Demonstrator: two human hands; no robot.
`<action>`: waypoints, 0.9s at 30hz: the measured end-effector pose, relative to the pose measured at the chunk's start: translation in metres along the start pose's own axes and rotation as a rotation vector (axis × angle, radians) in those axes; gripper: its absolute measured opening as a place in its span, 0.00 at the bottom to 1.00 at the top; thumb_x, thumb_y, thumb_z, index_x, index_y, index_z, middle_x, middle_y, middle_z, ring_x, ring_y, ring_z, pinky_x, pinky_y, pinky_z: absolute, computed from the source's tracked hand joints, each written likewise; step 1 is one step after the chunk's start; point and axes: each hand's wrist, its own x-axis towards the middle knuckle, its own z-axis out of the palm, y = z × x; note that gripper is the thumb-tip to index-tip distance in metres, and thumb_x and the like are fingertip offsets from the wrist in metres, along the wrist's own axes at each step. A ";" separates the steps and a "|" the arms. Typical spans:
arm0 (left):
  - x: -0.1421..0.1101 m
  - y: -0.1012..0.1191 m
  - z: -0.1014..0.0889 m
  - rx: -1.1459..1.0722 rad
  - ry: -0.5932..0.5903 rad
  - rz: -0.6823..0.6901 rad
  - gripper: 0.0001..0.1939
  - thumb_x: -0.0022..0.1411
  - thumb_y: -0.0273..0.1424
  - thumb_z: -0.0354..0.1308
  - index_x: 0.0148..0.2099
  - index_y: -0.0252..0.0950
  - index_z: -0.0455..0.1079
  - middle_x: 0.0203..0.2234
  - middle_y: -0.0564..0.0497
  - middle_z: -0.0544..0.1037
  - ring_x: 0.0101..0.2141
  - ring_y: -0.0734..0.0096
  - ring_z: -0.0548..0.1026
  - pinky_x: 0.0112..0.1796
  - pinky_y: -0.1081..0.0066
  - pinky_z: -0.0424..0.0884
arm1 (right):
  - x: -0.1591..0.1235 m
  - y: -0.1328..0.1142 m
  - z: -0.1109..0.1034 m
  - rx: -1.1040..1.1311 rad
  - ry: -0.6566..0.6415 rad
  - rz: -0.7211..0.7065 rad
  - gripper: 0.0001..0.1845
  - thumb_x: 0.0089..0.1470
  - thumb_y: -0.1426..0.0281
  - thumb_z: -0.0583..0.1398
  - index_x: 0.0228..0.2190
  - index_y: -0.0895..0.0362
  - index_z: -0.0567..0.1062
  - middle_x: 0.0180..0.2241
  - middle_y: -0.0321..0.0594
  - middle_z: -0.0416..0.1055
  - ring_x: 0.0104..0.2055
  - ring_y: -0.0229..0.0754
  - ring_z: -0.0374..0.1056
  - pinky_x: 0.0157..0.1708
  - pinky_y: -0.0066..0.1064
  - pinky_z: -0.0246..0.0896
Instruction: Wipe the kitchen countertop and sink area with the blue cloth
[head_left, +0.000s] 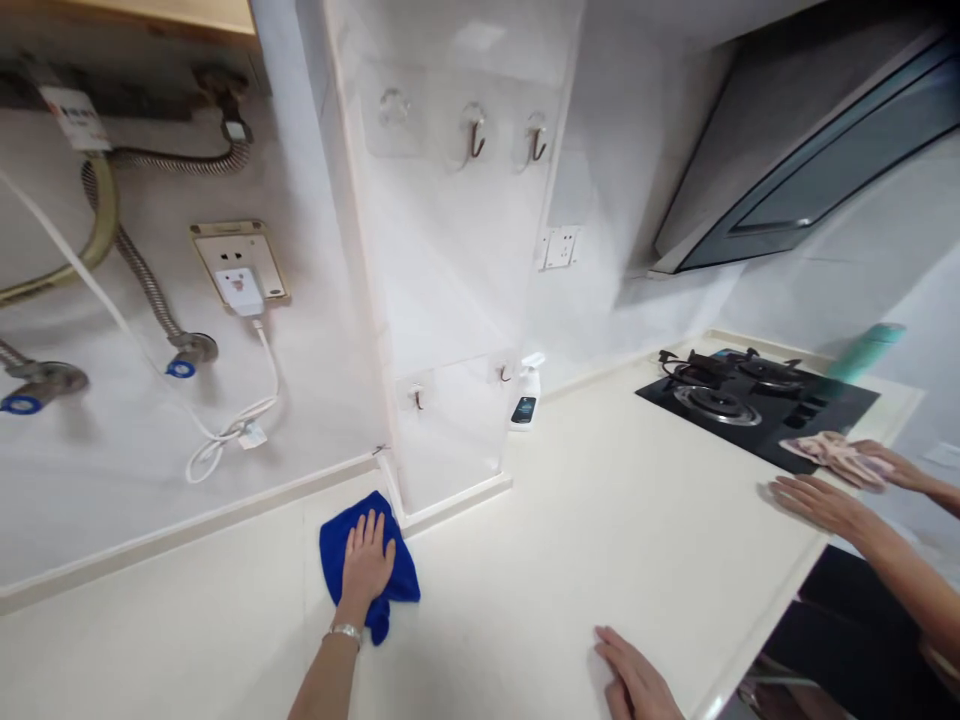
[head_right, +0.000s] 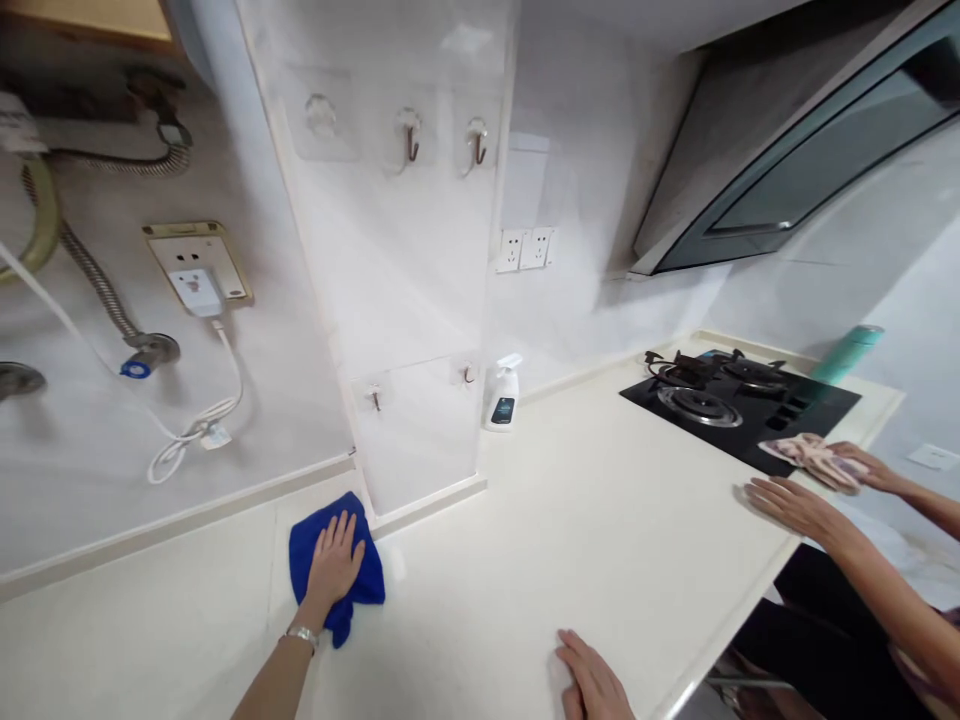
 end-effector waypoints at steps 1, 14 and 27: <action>-0.012 0.004 -0.002 0.008 -0.001 0.007 0.30 0.67 0.38 0.41 0.67 0.32 0.57 0.66 0.39 0.62 0.67 0.51 0.58 0.65 0.47 0.58 | -0.001 0.000 0.001 0.001 0.008 -0.011 0.20 0.61 0.70 0.53 0.54 0.52 0.69 0.54 0.45 0.73 0.54 0.50 0.72 0.46 0.41 0.77; -0.128 0.068 -0.002 0.021 0.012 0.101 0.30 0.69 0.38 0.42 0.69 0.35 0.52 0.68 0.42 0.57 0.68 0.50 0.55 0.65 0.45 0.59 | 0.001 -0.010 0.001 0.095 0.025 0.067 0.20 0.62 0.72 0.51 0.55 0.53 0.68 0.57 0.46 0.70 0.58 0.50 0.67 0.55 0.50 0.71; -0.139 0.041 -0.036 -0.177 -0.224 0.150 0.32 0.65 0.21 0.33 0.69 0.39 0.54 0.69 0.49 0.57 0.69 0.63 0.49 0.68 0.47 0.52 | 0.002 -0.012 -0.005 0.161 0.018 0.116 0.20 0.60 0.74 0.51 0.52 0.54 0.71 0.57 0.44 0.70 0.60 0.47 0.66 0.59 0.50 0.66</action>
